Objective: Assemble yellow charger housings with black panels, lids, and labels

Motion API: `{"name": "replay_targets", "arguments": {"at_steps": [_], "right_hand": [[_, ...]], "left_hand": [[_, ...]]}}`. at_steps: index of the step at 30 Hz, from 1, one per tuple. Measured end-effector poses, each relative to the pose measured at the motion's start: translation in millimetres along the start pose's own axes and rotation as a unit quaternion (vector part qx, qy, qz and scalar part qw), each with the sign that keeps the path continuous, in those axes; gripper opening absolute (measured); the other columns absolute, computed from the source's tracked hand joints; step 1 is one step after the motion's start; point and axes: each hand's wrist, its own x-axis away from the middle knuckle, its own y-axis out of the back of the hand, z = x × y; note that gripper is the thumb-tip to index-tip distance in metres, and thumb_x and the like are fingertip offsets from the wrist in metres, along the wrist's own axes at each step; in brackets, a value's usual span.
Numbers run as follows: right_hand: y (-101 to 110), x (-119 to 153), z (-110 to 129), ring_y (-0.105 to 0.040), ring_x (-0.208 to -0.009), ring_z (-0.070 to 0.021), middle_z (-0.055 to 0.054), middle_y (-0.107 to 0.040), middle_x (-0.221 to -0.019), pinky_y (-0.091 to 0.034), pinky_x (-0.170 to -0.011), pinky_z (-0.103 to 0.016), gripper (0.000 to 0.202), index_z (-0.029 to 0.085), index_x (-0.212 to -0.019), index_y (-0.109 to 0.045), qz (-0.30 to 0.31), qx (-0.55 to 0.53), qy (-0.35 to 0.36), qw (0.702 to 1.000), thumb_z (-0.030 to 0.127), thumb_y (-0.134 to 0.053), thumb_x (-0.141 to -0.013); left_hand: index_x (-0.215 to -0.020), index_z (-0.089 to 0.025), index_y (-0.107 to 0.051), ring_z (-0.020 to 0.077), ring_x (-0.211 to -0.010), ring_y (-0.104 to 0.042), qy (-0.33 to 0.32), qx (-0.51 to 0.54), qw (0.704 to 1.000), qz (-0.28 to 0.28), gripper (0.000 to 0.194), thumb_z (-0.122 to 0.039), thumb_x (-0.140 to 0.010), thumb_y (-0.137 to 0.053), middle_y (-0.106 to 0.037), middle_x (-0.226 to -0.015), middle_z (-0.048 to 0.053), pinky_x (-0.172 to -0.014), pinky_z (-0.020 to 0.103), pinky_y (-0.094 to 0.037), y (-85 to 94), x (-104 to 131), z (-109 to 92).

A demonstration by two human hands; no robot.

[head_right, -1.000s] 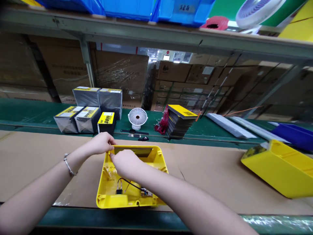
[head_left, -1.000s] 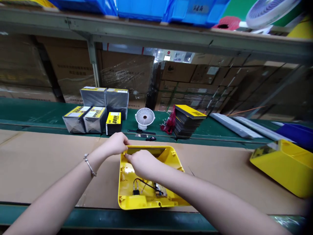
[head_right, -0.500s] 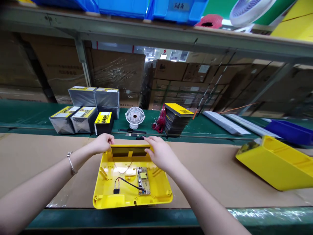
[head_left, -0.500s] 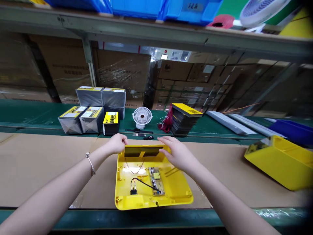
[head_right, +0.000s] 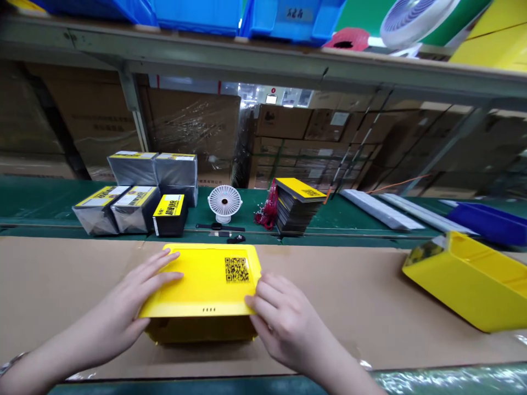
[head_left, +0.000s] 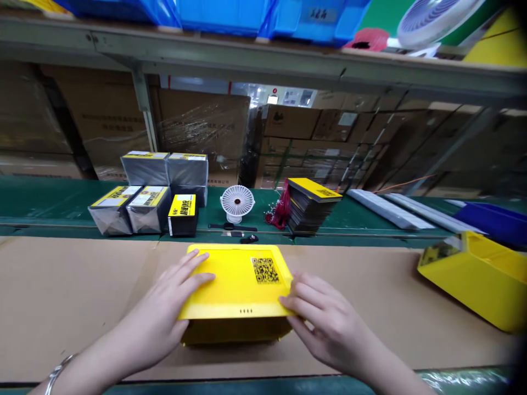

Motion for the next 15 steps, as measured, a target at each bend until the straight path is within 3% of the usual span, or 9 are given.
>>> {"name": "replay_targets", "arguments": {"at_steps": [3,5,8,10,12,15], "right_hand": [[-3.6,-2.7,-4.0,-0.057,-0.095,-0.0219,-0.005,-0.063,-0.089,-0.047,-0.091,-0.042,0.014,0.026,-0.094,-0.064,0.022,-0.109,-0.055,0.992,0.029,-0.066,-0.081],[-6.7,-13.8,-12.6,-0.053,-0.109,-0.0224,-0.004,-0.061,-0.107,-0.044,-0.098,-0.044,0.025,0.029,-0.101,-0.064,0.016,-0.16,-0.126,0.979,0.037,-0.069,-0.078],[-17.2,-35.0,-29.0,-0.037,-0.131,-0.0274,-0.006,-0.039,-0.142,-0.032,-0.109,-0.051,0.07,0.031,-0.131,-0.047,0.038,-0.194,-0.233,0.952,0.047,-0.076,-0.068],[-26.0,-47.1,-37.9,-0.035,-0.133,-0.0305,-0.009,-0.032,-0.147,-0.032,-0.109,-0.053,0.091,0.03,-0.139,-0.037,0.097,-0.236,-0.274,0.927,0.05,-0.08,-0.061],[-33.3,-55.8,-43.3,-0.045,-0.125,-0.0297,-0.008,-0.041,-0.14,-0.041,-0.103,-0.049,0.086,0.03,-0.135,-0.043,0.129,-0.281,-0.301,0.902,0.047,-0.08,-0.06],[-41.5,-63.0,-46.1,-0.055,-0.112,-0.0246,-0.007,-0.051,-0.127,-0.05,-0.092,-0.039,0.06,0.027,-0.124,-0.055,0.1,-0.347,-0.338,0.869,0.041,-0.075,-0.068]], "left_hand": [[-0.142,-0.041,-0.026,0.0289,-0.144,-0.006,0.055,0.091,0.991,0.085,0.079,-0.025,-0.074,-0.062,-0.008,-0.158,-0.004,-0.113,0.057,-0.021,-4.5,-7.4,5.7],[-0.144,-0.037,-0.026,0.0315,-0.144,-0.006,0.11,0.131,0.983,0.063,0.083,-0.044,-0.072,-0.067,-0.009,-0.158,0.001,-0.112,0.058,-0.02,-5.2,-26.1,7.3],[-0.133,-0.025,-0.044,0.0328,-0.134,-0.036,0.201,0.146,0.968,-0.027,0.066,-0.052,-0.075,-0.062,-0.038,-0.147,0.012,-0.106,0.051,-0.036,-10.4,-59.8,11.8],[-0.114,-0.022,-0.056,0.0293,-0.112,-0.058,0.221,0.145,0.963,-0.049,0.049,-0.052,-0.075,-0.061,-0.059,-0.125,0.012,-0.09,0.041,-0.049,-15.3,-76.4,15.4],[-0.097,-0.022,-0.059,0.0254,-0.094,-0.064,0.218,0.135,0.965,-0.055,0.036,-0.052,-0.076,-0.059,-0.067,-0.104,0.007,-0.077,0.035,-0.051,-18.3,-85.9,18.2],[-0.081,-0.023,-0.06,0.0228,-0.083,-0.064,0.206,0.104,0.97,-0.07,0.032,-0.055,-0.079,-0.055,-0.068,-0.088,0.002,-0.067,0.031,-0.047,-17.5,-95.9,23.9]]}}
